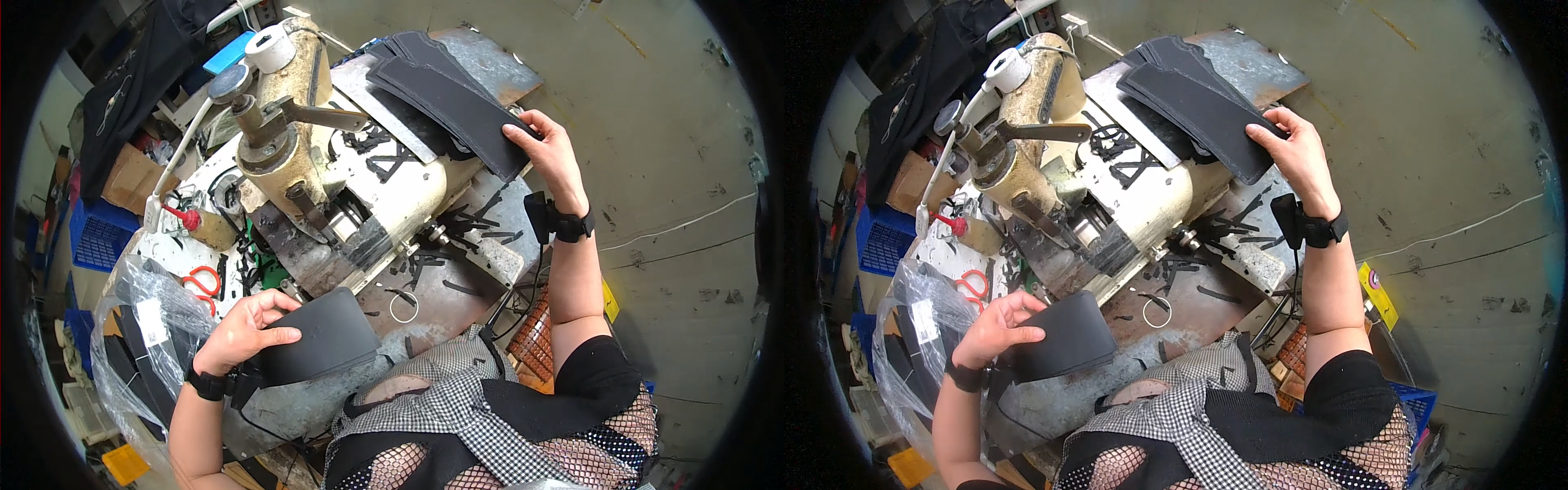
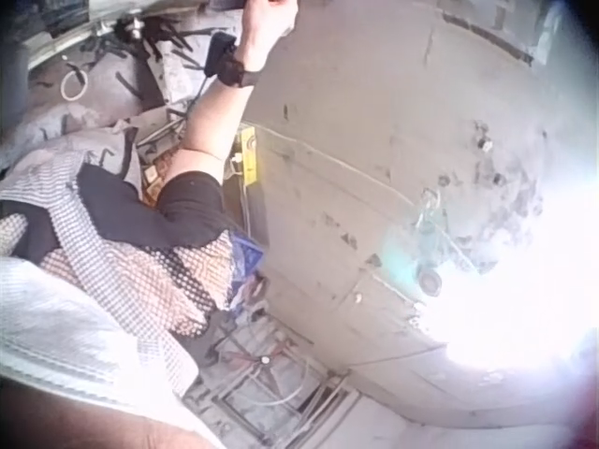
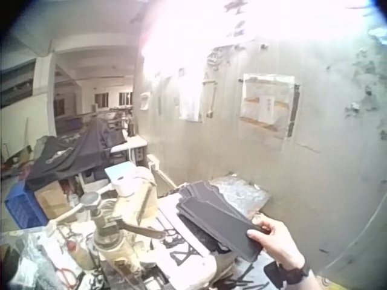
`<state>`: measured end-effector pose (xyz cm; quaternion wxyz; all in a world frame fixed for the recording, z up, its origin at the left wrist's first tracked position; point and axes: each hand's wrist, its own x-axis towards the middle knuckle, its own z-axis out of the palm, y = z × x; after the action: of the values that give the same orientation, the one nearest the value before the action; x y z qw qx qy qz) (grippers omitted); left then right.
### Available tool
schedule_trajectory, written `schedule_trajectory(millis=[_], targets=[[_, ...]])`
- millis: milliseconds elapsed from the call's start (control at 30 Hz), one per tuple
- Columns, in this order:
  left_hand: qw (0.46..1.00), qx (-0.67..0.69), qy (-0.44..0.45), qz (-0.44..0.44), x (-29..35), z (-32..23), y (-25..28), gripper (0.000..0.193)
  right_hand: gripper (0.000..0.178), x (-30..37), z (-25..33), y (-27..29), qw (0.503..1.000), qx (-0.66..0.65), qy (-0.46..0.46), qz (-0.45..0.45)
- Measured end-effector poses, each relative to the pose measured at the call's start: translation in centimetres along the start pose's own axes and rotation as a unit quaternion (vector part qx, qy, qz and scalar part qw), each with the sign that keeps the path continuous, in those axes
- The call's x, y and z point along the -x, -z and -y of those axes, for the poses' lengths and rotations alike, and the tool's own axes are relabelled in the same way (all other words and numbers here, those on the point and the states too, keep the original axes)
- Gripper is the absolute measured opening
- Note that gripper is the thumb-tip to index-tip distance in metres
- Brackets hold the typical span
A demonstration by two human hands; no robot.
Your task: The recorder is seen handling and organizing black shoe components at a sewing workstation in a shoe factory.
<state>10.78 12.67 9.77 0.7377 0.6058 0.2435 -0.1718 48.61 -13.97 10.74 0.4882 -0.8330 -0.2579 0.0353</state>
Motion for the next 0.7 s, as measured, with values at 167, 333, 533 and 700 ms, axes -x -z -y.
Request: schedule_trajectory(millis=[167,333,533,700], targets=[[1.0,0.012,-0.007,-0.01,0.2,0.2,-0.2,0.028,0.018,0.7,1.4,-0.2,0.996,-0.078,0.047,-0.002],[1.0,0.021,-0.018,-0.001,-0.1,0.1,-0.4,0.027,0.016,0.0,2.3,-0.9,0.953,-0.117,0.258,-0.109],[0.999,0.028,-0.042,-0.014,-0.3,-0.1,-0.6,0.022,0.017,-3.2,-1.1,-2.7,0.968,-0.197,0.007,-0.157],[0.998,0.012,-0.063,-0.019,-0.4,0.1,-0.4,0.015,0.032,-3.2,-3.4,-3.8,0.984,0.007,0.06,-0.167]])
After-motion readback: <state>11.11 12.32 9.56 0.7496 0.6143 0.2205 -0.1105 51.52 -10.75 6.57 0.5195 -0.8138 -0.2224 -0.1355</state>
